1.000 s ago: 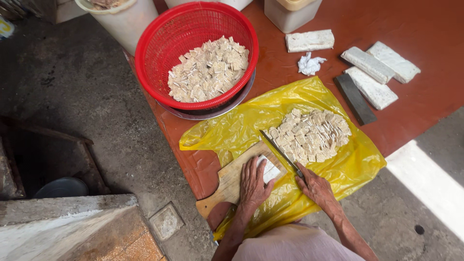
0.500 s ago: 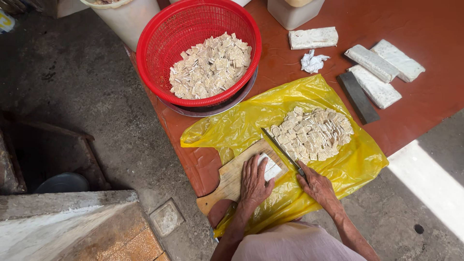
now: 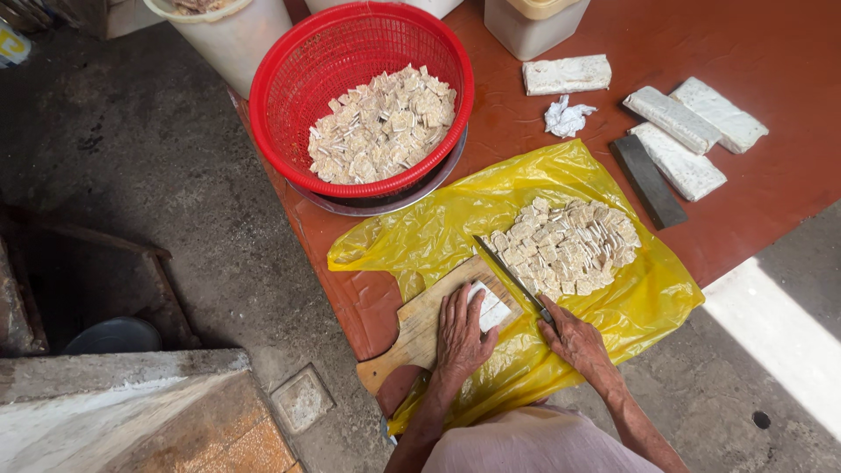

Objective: The person slices rectangular blocks of white tofu into small cubes using a knife on a wooden cutting board. The cut pieces are placed on a yellow plastic sheet and into a red colander. The person repeatedly picks up new blocks and continues cutting.

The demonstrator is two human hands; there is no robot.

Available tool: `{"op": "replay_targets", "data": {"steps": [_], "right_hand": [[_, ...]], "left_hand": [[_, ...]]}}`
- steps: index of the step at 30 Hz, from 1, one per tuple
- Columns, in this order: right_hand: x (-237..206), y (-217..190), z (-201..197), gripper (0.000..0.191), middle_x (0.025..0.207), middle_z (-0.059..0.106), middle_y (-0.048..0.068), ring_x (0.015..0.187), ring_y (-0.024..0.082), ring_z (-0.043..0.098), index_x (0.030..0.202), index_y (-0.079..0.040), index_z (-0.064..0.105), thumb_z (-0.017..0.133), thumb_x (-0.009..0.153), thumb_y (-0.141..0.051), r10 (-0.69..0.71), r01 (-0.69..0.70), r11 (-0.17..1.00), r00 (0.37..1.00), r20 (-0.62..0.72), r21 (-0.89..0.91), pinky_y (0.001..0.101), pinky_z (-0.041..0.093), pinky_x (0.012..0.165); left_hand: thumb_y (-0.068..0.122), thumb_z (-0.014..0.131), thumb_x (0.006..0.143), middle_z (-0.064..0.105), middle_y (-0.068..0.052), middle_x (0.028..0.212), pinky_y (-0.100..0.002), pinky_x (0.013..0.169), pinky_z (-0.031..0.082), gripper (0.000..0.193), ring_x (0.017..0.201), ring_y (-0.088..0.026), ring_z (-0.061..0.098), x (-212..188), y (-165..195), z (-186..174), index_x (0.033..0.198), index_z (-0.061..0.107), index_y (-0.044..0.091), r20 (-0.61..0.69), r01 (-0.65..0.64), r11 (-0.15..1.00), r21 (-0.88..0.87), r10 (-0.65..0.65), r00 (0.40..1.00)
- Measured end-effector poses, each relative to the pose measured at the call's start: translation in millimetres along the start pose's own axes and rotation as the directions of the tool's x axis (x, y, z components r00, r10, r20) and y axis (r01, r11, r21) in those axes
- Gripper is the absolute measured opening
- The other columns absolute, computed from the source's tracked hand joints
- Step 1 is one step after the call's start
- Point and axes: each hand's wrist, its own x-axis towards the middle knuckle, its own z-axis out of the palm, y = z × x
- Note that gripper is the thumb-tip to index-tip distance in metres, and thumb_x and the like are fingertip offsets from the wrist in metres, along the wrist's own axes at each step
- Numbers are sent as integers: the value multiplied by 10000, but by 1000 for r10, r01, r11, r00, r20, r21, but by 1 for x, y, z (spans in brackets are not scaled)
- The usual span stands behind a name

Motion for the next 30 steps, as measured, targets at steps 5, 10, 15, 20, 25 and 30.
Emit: {"op": "replay_targets", "data": {"steps": [5, 10, 15, 20, 25, 30], "right_hand": [[1, 1, -1, 588, 1321, 657, 150, 1083, 367, 686, 1513, -213, 407, 540, 969, -390, 5, -5, 1000, 1000, 13, 4, 464, 563, 901], [2, 2, -2, 579, 1328, 652, 152, 1092, 369, 681, 1503, -205, 416, 546, 972, -395, -5, 4, 1000, 1000, 15, 28, 469, 557, 912], [2, 3, -2, 585, 1316, 662, 148, 1087, 368, 686, 1514, -210, 412, 539, 973, -395, 18, -19, 999, 999, 37, 38, 468, 559, 911], [1, 4, 0, 583, 1314, 660, 160, 1067, 378, 689, 1505, -200, 420, 550, 969, -389, 4, -5, 999, 1000, 23, 40, 468, 560, 903], [-1, 4, 2, 587, 1309, 660, 157, 1055, 376, 692, 1511, -202, 416, 544, 969, -387, 29, -30, 999, 999, 34, 30, 468, 562, 898], [0, 3, 0, 584, 1306, 659, 162, 1053, 376, 692, 1511, -198, 419, 543, 973, -390, 21, -22, 999, 999, 28, 28, 470, 562, 890]], "left_hand": [[304, 702, 853, 352, -272, 1560, -587, 1226, 195, 757, 1427, -451, 357, -1, -2, 2, 1483, 427, -14, 1, -6, 1000, 5, 6, 1000], [309, 691, 846, 360, -264, 1563, -587, 1228, 197, 753, 1427, -444, 365, 0, -1, 3, 1478, 430, -6, 8, 2, 1000, 7, -2, 1000], [308, 694, 857, 360, -274, 1552, -592, 1222, 199, 757, 1417, -458, 363, 0, -1, 2, 1483, 422, -19, 17, -1, 1000, 2, 1, 1000], [306, 695, 854, 370, -271, 1553, -590, 1227, 206, 753, 1420, -456, 375, -1, 0, 0, 1481, 425, -14, 7, -2, 1000, -1, 2, 1000], [303, 693, 855, 376, -269, 1549, -587, 1227, 212, 751, 1415, -463, 374, -3, 1, 1, 1485, 434, -13, 4, -1, 1000, 4, 1, 1000], [309, 693, 858, 372, -271, 1546, -588, 1225, 214, 749, 1408, -466, 372, -1, 0, 2, 1481, 434, -16, 3, -2, 1000, 10, 2, 1000]]}}
